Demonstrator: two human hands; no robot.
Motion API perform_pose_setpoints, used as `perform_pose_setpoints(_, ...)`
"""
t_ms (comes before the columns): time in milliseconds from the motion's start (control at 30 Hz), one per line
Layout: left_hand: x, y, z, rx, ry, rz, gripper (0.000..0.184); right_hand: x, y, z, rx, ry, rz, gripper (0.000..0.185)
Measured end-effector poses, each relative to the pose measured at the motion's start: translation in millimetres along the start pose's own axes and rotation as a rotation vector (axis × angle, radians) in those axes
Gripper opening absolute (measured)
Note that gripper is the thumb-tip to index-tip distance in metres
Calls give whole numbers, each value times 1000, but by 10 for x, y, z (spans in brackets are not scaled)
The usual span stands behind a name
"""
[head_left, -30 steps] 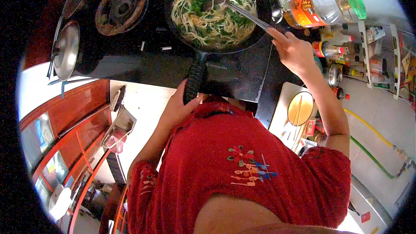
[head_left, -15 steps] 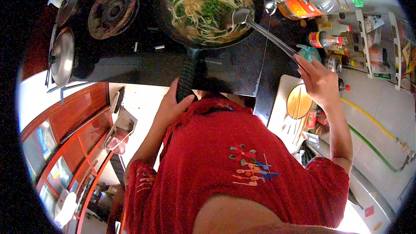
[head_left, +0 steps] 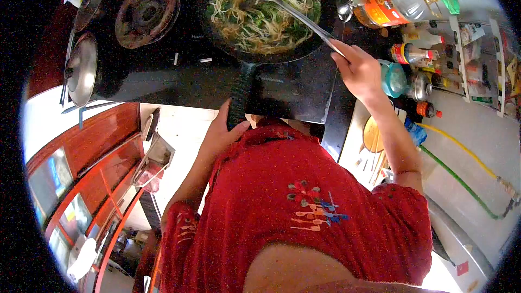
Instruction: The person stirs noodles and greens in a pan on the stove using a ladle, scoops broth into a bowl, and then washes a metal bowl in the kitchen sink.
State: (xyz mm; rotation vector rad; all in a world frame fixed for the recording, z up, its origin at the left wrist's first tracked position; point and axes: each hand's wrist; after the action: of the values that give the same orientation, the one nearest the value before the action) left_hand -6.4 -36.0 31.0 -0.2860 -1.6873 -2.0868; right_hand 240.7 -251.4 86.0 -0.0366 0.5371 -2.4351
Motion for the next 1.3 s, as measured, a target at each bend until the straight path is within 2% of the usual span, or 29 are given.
perform_pose_setpoints(67, 5, 48, 3, -5, 0, 27, 78, -106, -37, -180, -45, 37, 27, 26)
perform_pose_setpoints(200, 14, 29, -27, -80, 30, 5, 75, -309, -141, -219, -217, -9, -143, 26)
perform_pose_setpoints(300, 3, 66, -23, 8, -9, 63, 75, -360, 25, -181, -205, 13, -261, 25)
perform_pose_setpoints(333, 1, 62, -13, -12, -6, 45, 75, -356, -2, -81, -194, -52, -357, 26)
perform_pose_setpoints(467, 0, 39, -15, -71, 6, -11, 74, -69, 198, -33, -96, 66, -154, 24)
perform_pose_setpoints(600, 5, 99, 10, -99, -12, 22, 75, 264, 190, 119, 2, 23, -45, 27)
perform_pose_setpoints(833, 3, 40, 5, -90, -11, -11, 78, 669, 38, 543, 170, -128, -10, 28)
perform_pose_setpoints(967, -1, 53, -2, -75, -4, -21, 78, 712, -51, 622, 33, -190, -69, 27)
perform_pose_setpoints(1133, 14, 88, -17, -41, 8, 7, 76, 356, -15, 164, -70, -39, 54, 24)
perform_pose_setpoints(1200, 15, 135, 11, -67, -12, 75, 75, 192, 40, 49, 23, 25, 68, 23)
perform_pose_setpoints(1300, 15, 145, 14, -63, -13, 52, 74, 74, 155, 109, 167, 51, 28, 23)
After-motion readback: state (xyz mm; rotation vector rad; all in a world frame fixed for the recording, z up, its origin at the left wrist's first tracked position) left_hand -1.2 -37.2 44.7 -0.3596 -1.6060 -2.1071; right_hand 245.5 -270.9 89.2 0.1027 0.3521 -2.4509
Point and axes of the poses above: each hand's wrist, its own x-axis away from the middle knuckle, its own z-axis out of the back of the hand, y = z × x, and after that the axes turned 8 degrees about -z, right-handed
